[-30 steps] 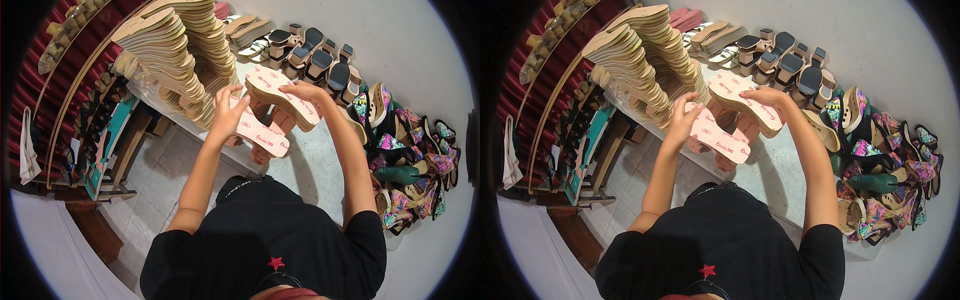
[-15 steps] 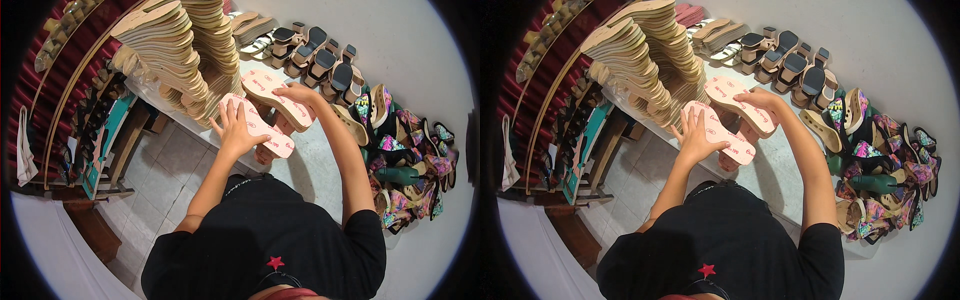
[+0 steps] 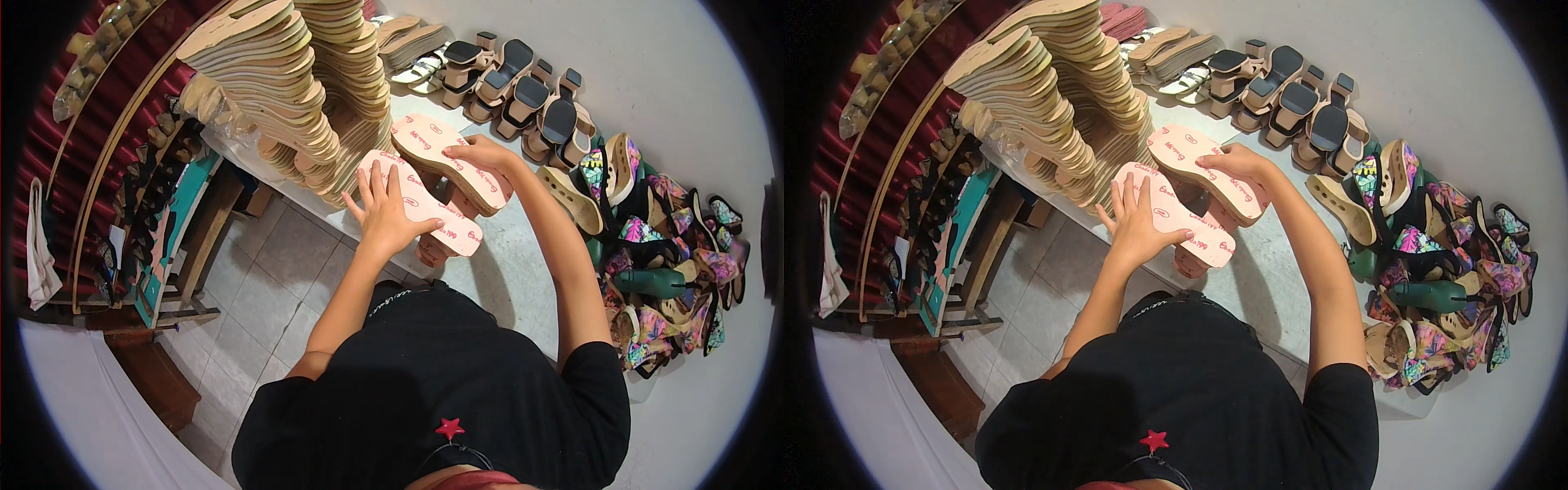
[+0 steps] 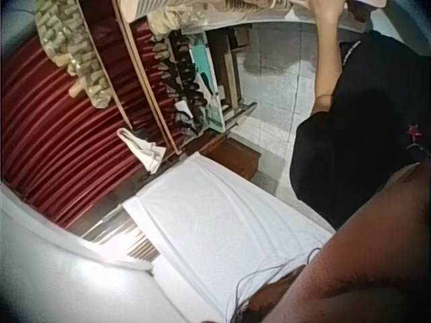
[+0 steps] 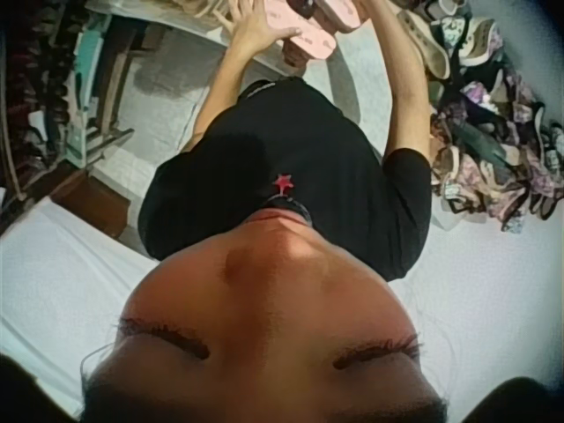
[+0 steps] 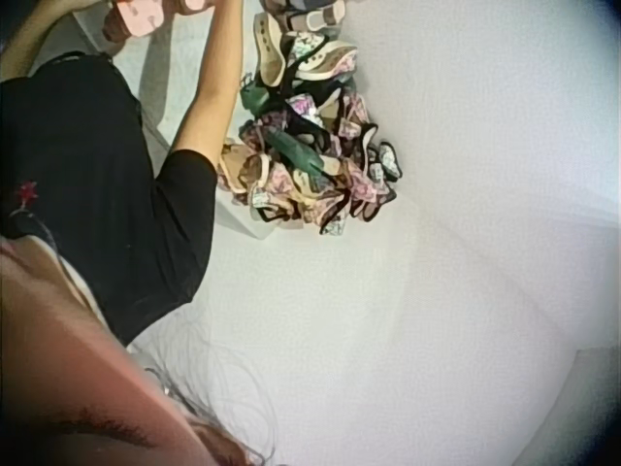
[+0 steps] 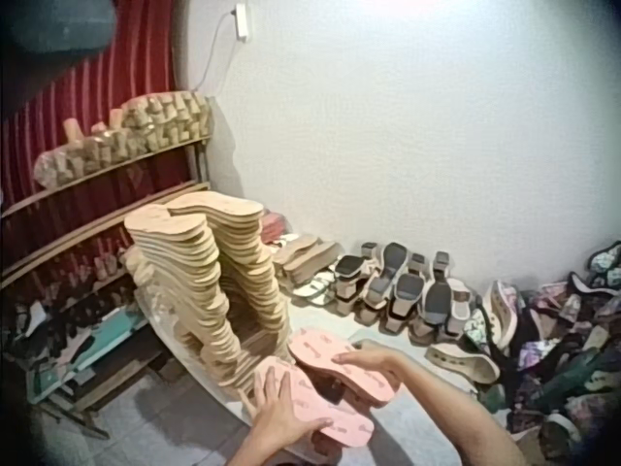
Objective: The person is organizing shoe insoles by matching pairs and stacking them.
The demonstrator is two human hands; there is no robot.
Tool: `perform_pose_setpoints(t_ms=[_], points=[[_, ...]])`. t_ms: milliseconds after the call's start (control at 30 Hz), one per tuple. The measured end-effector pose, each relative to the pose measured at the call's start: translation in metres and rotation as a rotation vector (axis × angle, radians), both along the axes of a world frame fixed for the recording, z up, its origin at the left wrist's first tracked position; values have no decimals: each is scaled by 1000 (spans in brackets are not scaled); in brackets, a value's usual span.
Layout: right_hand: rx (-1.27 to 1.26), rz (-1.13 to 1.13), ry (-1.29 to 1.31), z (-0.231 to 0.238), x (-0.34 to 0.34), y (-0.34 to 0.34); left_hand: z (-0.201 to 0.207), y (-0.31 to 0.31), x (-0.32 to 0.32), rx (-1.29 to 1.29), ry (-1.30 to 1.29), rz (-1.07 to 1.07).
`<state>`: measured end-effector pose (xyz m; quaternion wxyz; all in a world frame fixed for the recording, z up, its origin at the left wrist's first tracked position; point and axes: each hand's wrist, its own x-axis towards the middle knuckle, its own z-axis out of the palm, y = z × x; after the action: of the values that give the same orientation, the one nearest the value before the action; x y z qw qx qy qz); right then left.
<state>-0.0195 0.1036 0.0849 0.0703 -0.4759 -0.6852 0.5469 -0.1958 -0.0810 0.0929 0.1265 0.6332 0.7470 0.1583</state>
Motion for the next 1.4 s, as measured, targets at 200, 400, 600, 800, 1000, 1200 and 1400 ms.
perform_pose_setpoints(t_ms=[200,400,600,800,1000,1200,1400], points=[[116,-7,-23,-1,-1,-5,3,0,0,-3,-3,-1],[158,-54,-72,0,-1,-6,2,0,0,-4,-3,-7],[250,-66,-127,-13,-2,-3,5,0,1,14,-2,-17],[340,-41,-144,-12,5,-9,2,1,0,59,18,-46],[406,-193,-36,-1,23,-24,7,4,0,32,7,-84],[702,-558,299,-21,73,-80,18,3,9,188,-11,-195],[574,-1314,263,-143,130,-174,38,4,50,607,-426,-533]])
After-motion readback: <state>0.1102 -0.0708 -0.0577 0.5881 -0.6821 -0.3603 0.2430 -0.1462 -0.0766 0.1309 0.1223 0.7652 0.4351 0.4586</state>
